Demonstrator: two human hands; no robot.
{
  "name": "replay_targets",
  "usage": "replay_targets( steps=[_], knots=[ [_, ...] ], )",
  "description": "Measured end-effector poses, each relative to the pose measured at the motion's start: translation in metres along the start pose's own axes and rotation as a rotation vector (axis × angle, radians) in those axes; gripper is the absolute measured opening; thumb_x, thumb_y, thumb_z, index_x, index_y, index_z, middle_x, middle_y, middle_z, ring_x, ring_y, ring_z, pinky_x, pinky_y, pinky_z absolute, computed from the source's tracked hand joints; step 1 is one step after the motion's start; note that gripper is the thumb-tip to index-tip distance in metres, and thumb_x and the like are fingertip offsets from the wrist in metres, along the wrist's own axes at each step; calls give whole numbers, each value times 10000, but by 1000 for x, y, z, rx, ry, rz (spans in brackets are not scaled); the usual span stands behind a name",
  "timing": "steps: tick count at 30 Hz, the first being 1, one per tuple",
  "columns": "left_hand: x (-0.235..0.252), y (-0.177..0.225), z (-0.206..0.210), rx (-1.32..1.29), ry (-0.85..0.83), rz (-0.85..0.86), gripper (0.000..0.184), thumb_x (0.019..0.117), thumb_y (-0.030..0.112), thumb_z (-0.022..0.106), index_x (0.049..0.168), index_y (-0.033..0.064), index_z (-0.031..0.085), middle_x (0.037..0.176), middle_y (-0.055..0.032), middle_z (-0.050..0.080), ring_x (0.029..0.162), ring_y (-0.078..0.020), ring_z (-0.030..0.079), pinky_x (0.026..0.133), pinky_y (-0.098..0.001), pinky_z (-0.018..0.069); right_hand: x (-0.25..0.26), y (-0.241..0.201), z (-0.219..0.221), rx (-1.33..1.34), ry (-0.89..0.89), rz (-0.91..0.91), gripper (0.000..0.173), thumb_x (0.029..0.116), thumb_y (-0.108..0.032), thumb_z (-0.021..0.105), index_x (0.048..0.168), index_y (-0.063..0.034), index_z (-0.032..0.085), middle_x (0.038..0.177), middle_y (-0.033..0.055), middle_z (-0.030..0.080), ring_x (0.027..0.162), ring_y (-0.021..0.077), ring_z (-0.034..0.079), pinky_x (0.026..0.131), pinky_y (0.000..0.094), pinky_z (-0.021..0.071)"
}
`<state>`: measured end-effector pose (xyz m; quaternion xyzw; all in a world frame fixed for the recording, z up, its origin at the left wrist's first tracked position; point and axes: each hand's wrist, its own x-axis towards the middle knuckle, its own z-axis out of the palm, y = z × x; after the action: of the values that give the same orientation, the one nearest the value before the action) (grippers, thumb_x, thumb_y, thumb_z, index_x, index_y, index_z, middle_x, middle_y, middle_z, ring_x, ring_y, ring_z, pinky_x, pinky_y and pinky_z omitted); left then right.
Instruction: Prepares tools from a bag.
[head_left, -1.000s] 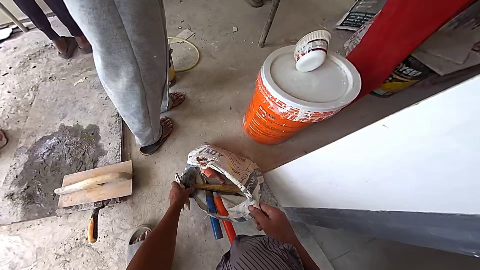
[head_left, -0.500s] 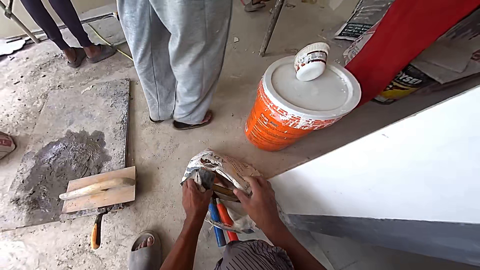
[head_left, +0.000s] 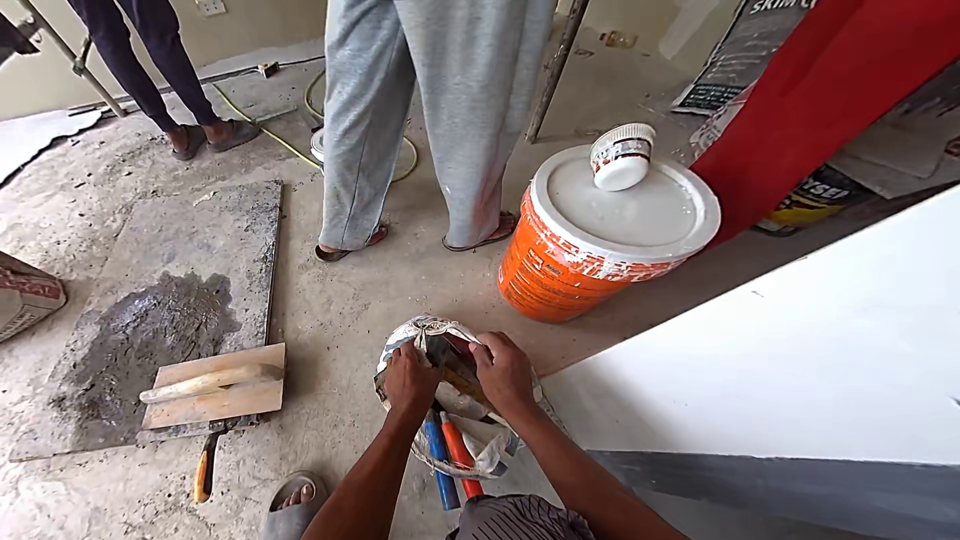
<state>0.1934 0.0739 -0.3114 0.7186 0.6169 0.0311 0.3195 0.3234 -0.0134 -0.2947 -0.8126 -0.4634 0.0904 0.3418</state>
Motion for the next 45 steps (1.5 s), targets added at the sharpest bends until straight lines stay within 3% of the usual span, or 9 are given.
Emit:
replay_targets(
  steps=[3,7,14,20,26,30,35,39,45],
  knots=[
    [22,5,-1,-313,-35,32,538,809,270,838,1215,6,604,1055,-232,686,997,-414,676,824,-623,541,-4,0,-4,40,-4,4,193,1031,-135,609,1071,13,725,1037,183,705,948,346,701,831,559,575],
    [37,-9,16,-849,19,89,561,757,179,854,1228,-1,609,1061,-184,695,981,-301,679,856,-528,559,8,5,-17,79,-22,88,249,1049,-152,561,1117,36,709,1071,226,706,994,384,693,891,596,549],
    [32,-53,22,-1090,-83,1,397,797,2,777,1158,-33,617,1118,-189,700,953,-278,691,806,-448,593,12,8,-17,108,10,105,234,1041,-166,590,1101,27,709,1024,207,704,952,348,693,856,567,548],
    [39,-42,32,-1305,-27,-14,352,775,-52,730,1109,-31,621,1174,-187,704,886,-236,680,734,-387,564,-31,15,-20,108,-76,162,404,982,-235,710,1314,-17,634,1205,210,668,1052,352,680,914,574,559],
    [-2,-67,47,-1211,21,-275,350,817,-29,737,1130,-17,581,1027,-182,622,841,-274,622,678,-439,554,-93,46,-32,87,-40,202,625,906,-372,745,1410,-48,567,1307,221,605,1161,387,619,938,617,524],
    [-38,-87,70,-891,-177,-381,385,806,63,798,1108,-57,592,855,-178,624,715,-271,612,646,-444,539,-129,57,-18,131,43,291,734,834,-444,741,1375,19,561,1304,282,584,1137,413,611,879,585,535],
    [-50,-80,94,-400,-340,-418,497,810,295,844,1154,2,634,1043,-208,696,1013,-361,681,872,-573,541,-150,61,-3,209,-280,720,697,886,-507,741,1277,49,588,1094,232,689,973,350,685,879,559,553],
    [-38,-89,100,-541,-423,-443,517,820,250,862,1172,-47,626,1067,-240,680,989,-353,671,870,-529,547,-150,68,11,197,-453,776,557,943,-593,640,1061,-54,717,832,117,702,762,264,681,753,542,545],
    [-31,-105,92,-933,-550,-567,299,880,136,781,1070,-52,645,867,-173,693,725,-243,672,686,-398,576,-154,83,32,182,-585,799,496,983,-465,655,1088,17,712,970,190,738,915,305,725,883,540,557]
  ],
)
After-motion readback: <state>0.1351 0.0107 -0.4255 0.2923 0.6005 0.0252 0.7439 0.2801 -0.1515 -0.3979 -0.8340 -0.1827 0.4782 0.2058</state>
